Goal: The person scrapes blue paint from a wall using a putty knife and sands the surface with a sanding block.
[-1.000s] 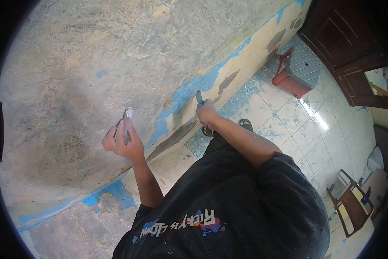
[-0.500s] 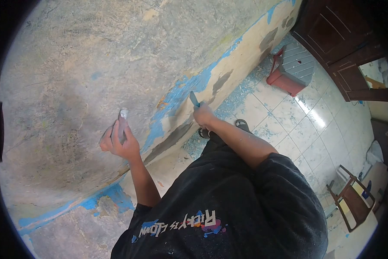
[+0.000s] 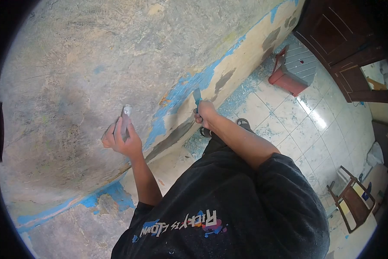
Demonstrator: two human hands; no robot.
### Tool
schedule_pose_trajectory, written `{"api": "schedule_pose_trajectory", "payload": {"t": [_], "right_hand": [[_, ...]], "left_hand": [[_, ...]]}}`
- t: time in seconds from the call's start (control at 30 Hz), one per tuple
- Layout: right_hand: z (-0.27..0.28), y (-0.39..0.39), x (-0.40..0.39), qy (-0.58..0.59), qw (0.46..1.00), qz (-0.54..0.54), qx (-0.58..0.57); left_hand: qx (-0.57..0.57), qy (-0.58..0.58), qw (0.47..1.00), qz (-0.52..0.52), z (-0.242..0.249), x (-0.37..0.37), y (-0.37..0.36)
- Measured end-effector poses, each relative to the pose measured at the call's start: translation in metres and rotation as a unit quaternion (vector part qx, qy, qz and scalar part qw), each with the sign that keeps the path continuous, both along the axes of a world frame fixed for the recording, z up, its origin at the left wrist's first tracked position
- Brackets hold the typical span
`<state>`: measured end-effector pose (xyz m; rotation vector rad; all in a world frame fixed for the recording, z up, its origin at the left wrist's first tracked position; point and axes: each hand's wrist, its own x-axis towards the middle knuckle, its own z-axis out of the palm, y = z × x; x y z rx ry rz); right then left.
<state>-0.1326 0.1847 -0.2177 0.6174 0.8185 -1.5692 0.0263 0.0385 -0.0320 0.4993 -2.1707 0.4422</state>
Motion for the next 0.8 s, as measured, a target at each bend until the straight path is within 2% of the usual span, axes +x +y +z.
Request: {"api": "schedule_pose_trajectory", "payload": {"t": [0.2, 0.3, 0.4, 0.5, 0.6, 0.7, 0.8], "right_hand": [[0.012, -0.001, 0.0, 0.08, 0.995, 0.018, 0.053], [0.014, -0.006, -0.008, 0.042, 0.999, 0.001, 0.027], [-0.023, -0.013, -0.013, 0.005, 1.0, 0.015, 0.015], [0.032, -0.003, -0.012, 0.027, 0.999, -0.001, 0.022], [0.02, -0.006, -0.009, 0.043, 0.999, -0.002, 0.022], [-0.024, -0.01, -0.016, -0.007, 1.0, 0.007, 0.011], [0.022, -0.002, -0.013, 0.011, 1.0, -0.01, 0.002]], "left_hand": [[-0.002, -0.007, 1.0, -0.005, 0.0, 0.002, -0.002], [0.002, -0.012, 1.0, -0.002, -0.002, 0.004, -0.002], [-0.002, -0.01, 1.0, -0.001, -0.002, 0.003, -0.001], [-0.007, -0.006, 1.0, -0.012, -0.004, -0.001, -0.006], [-0.007, -0.021, 1.0, -0.01, -0.004, 0.008, -0.005], [-0.009, -0.013, 1.0, -0.007, -0.004, 0.004, -0.005], [-0.006, -0.017, 1.0, -0.013, -0.003, 0.007, -0.007]]}}
